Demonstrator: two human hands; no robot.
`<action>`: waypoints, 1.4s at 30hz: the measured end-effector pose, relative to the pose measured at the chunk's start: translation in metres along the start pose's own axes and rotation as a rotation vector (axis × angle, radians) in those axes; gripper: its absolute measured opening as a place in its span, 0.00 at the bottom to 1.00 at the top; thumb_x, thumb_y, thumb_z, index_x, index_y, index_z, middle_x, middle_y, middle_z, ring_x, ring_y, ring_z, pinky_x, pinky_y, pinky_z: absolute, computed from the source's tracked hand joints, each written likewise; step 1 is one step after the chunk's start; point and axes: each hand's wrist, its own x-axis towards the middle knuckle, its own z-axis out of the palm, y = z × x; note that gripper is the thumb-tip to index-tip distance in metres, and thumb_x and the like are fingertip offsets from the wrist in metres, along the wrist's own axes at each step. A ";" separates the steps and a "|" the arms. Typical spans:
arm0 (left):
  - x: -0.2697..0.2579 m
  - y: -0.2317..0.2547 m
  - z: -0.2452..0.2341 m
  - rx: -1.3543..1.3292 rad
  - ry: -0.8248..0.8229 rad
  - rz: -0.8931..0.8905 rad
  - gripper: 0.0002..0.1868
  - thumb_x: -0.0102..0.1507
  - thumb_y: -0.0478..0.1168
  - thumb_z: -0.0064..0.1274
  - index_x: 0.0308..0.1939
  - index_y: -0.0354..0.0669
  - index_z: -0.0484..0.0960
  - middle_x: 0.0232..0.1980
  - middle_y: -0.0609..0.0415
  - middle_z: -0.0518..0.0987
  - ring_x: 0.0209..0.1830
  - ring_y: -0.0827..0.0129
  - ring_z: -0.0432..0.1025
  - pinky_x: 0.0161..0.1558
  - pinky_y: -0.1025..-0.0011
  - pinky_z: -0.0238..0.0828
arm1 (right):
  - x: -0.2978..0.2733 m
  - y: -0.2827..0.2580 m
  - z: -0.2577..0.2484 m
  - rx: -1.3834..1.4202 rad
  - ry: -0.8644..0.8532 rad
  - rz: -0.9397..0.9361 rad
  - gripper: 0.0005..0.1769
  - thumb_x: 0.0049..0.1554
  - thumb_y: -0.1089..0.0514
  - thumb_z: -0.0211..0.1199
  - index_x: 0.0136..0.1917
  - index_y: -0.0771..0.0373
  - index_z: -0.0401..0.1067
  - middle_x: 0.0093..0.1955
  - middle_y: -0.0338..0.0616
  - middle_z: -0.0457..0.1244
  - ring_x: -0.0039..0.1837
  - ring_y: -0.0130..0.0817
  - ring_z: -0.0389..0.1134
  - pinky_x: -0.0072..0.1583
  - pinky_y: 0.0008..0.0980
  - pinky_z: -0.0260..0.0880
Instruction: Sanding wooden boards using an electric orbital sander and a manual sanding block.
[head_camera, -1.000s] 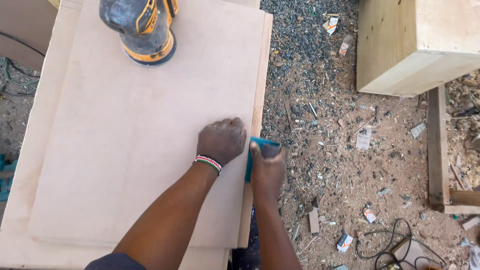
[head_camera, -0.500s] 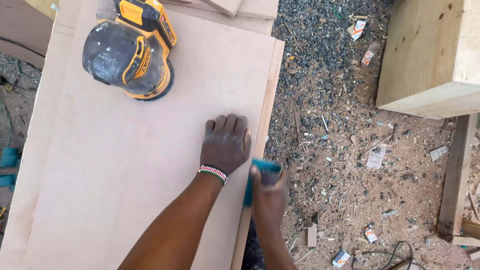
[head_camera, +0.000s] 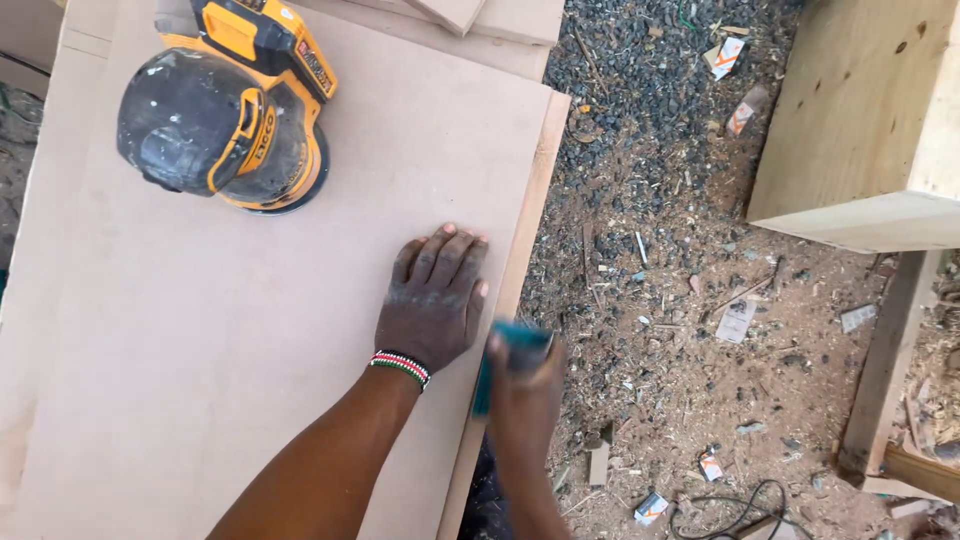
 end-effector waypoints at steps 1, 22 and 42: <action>-0.001 0.000 0.002 -0.005 0.005 0.000 0.25 0.81 0.50 0.49 0.77 0.48 0.88 0.76 0.48 0.82 0.82 0.52 0.75 0.84 0.49 0.67 | 0.004 0.016 0.002 -0.002 0.006 -0.003 0.47 0.62 0.24 0.75 0.76 0.61 0.69 0.66 0.65 0.69 0.68 0.71 0.75 0.66 0.74 0.75; -0.008 -0.003 0.009 0.034 -0.041 -0.011 0.25 0.82 0.54 0.48 0.78 0.52 0.85 0.74 0.52 0.78 0.82 0.54 0.74 0.83 0.49 0.65 | 0.026 -0.012 -0.071 0.697 -0.383 0.077 0.54 0.56 0.56 0.74 0.93 0.60 0.60 0.69 0.60 0.56 0.73 0.55 0.65 0.73 0.58 0.80; -0.007 -0.002 0.007 -0.022 -0.018 0.003 0.25 0.80 0.52 0.51 0.78 0.52 0.85 0.74 0.51 0.80 0.82 0.53 0.74 0.84 0.47 0.65 | -0.007 -0.009 -0.006 0.128 -0.011 -0.103 0.44 0.74 0.46 0.69 0.94 0.59 0.56 0.79 0.77 0.56 0.75 0.79 0.69 0.67 0.75 0.84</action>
